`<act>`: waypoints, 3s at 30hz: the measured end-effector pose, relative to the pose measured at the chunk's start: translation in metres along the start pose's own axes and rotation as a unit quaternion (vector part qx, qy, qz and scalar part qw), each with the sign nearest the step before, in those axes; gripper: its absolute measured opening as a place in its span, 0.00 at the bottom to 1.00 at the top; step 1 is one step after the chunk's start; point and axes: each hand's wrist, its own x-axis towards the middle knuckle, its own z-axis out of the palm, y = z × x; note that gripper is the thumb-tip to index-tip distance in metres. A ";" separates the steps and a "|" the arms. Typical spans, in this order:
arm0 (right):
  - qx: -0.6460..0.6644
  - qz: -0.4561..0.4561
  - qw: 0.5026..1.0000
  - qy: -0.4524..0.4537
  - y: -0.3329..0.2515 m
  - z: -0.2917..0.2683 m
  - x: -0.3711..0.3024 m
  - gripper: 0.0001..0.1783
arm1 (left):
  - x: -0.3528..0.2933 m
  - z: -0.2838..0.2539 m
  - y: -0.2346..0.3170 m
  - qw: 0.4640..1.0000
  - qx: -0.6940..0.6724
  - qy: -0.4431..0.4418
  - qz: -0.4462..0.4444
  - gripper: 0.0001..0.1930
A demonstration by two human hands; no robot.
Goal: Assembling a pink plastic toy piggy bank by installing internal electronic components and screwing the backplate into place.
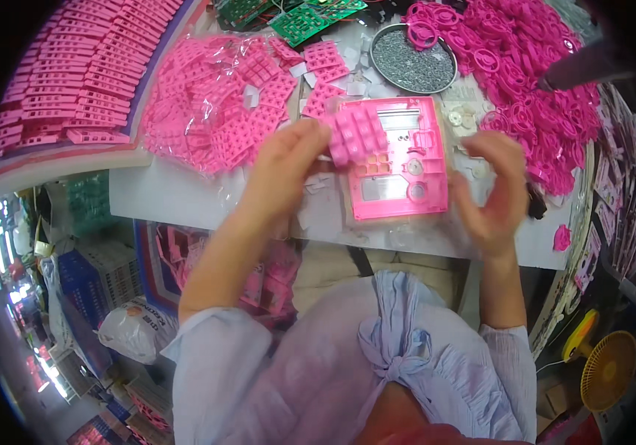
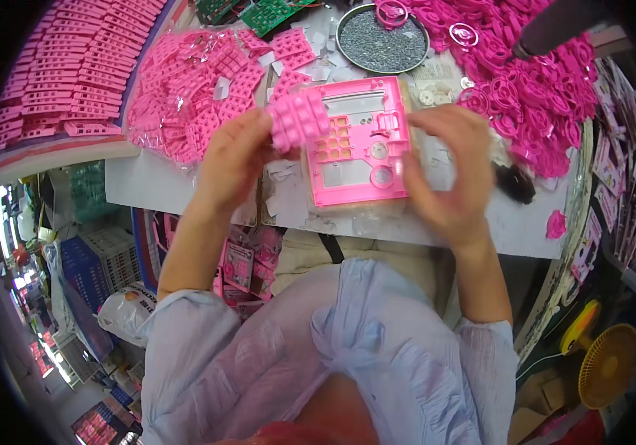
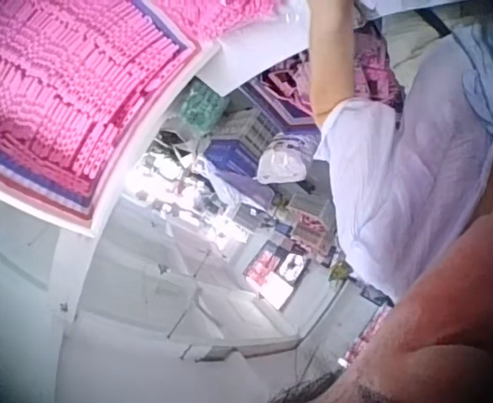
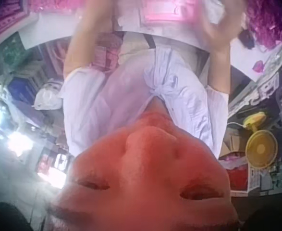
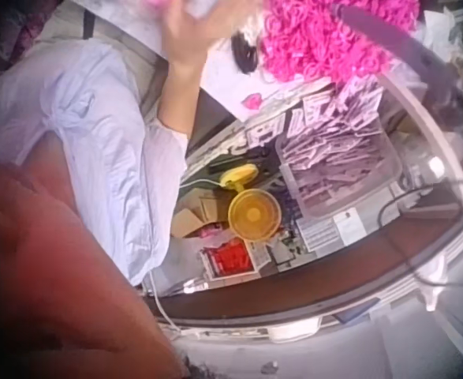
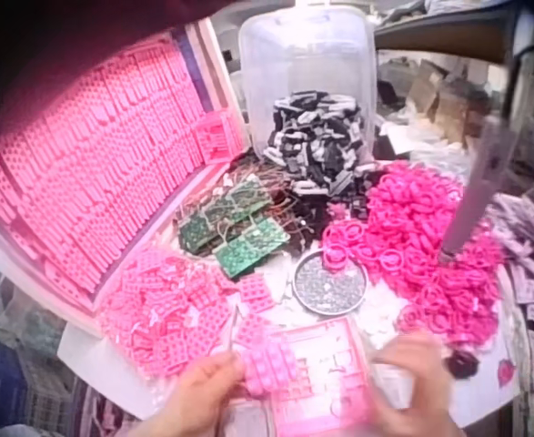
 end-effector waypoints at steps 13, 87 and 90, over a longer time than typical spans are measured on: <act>0.217 -0.018 0.951 -0.221 -0.019 0.030 0.032 0.15 | -0.049 0.010 -0.034 0.962 -0.082 -0.176 -0.192 0.21; -0.240 -0.099 0.882 -0.393 -0.015 0.065 -0.004 0.62 | 0.315 -0.050 0.017 0.788 0.324 0.524 0.011 0.17; -0.226 -0.103 0.884 -0.396 -0.020 0.069 -0.004 0.61 | 0.344 -0.081 0.003 0.756 0.339 0.560 -0.010 0.26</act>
